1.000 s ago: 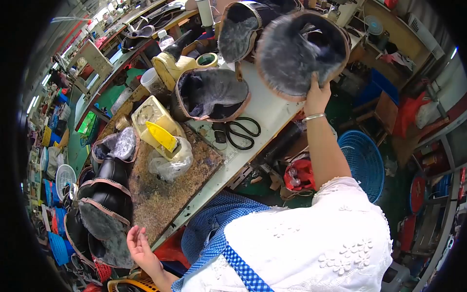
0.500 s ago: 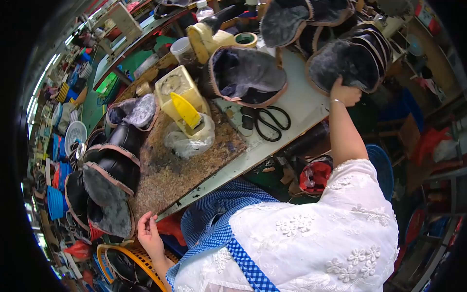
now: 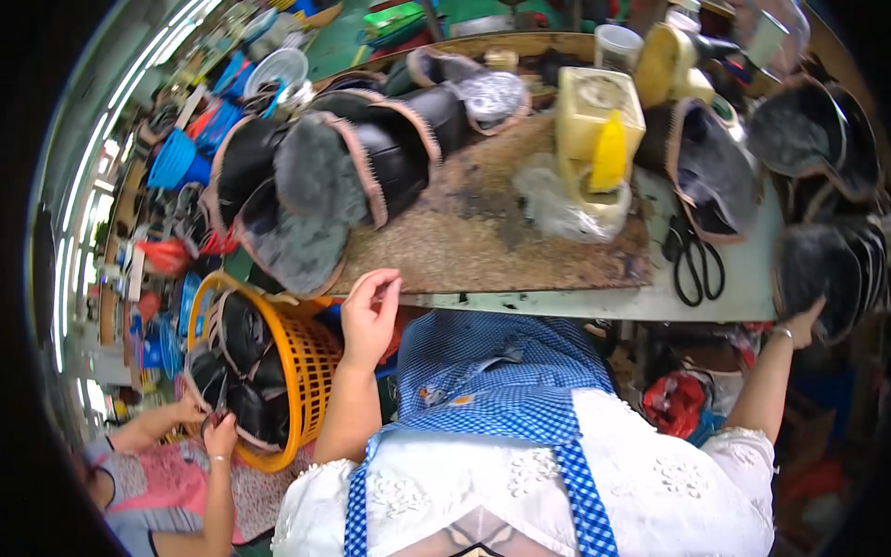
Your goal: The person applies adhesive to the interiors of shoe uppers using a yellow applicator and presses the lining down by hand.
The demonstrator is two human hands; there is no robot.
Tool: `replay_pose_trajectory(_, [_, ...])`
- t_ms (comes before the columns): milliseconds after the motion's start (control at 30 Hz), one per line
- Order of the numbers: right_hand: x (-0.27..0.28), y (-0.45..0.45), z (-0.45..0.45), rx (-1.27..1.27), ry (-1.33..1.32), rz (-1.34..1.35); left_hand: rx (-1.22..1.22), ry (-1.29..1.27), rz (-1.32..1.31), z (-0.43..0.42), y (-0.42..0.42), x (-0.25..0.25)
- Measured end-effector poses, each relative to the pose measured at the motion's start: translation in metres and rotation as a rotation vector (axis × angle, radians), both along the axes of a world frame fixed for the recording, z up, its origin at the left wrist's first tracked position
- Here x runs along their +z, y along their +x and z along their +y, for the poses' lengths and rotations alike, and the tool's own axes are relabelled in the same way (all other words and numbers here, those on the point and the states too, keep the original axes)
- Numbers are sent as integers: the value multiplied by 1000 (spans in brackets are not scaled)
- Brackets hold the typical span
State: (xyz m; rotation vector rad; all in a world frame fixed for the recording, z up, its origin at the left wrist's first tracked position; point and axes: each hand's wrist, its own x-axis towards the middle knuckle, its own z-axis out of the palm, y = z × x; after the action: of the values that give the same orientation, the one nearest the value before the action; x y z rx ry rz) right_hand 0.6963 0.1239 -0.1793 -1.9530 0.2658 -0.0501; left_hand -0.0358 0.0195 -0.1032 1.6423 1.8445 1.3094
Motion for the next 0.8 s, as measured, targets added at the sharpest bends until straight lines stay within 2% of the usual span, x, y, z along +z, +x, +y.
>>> replay_pose_trajectory(133, [22, -32, 0, -11, 149, 32, 112, 82, 100, 19, -23, 0])
replay_pose_trajectory(200, [22, -37, 0, 51, 143, 4, 180, 129, 259, 34, -32, 11])
replay_pose_trajectory(267, [24, -43, -4, 71, 89, -14, 218, 333, 411, 63, -26, 22])
replay_pose_trajectory(333, [30, -50, -5, 54, -8, -19, 214, 218, 733, 93, -30, 16])
replay_pose_trajectory(367, [26, -45, -3, -10, -35, -21, 148, -68, 681, 107, -40, 2])
replay_pose_trajectory(400, [30, -46, -6, 1, -35, -110, 106, 11, 714, 115, -45, 4])
replay_pose_trajectory(467, [35, -52, -13, 14, -33, -284, 85, -16, 632, 118, -48, 3])
replay_pose_trajectory(567, [57, -82, -17, 204, -149, -1231, 132, 128, 703, 99, -8, 29])
replay_pose_trajectory(600, [78, -126, -11, 487, -34, -1237, 114, 110, 682, 94, 9, 27])
replay_pose_trajectory(633, [81, -178, 4, 793, 397, -895, 67, 9, 615, 91, 27, 18])
replay_pose_trajectory(667, [81, -226, 14, 970, 503, -953, 20, -89, 548, 88, 42, 8])
replay_pose_trajectory(700, [103, -293, 6, 1200, 321, -1104, -48, -40, 520, 89, 50, -11])
replay_pose_trajectory(733, [114, -348, 4, 1449, 329, -1127, -113, 11, 492, 89, 57, -26])
replay_pose_trajectory(767, [107, -383, 13, 1673, 487, -1317, -161, -52, 478, 85, 64, -24])
replay_pose_trajectory(800, [107, -426, -8, 1979, 577, -905, -147, 11, 535, 79, 69, -24])
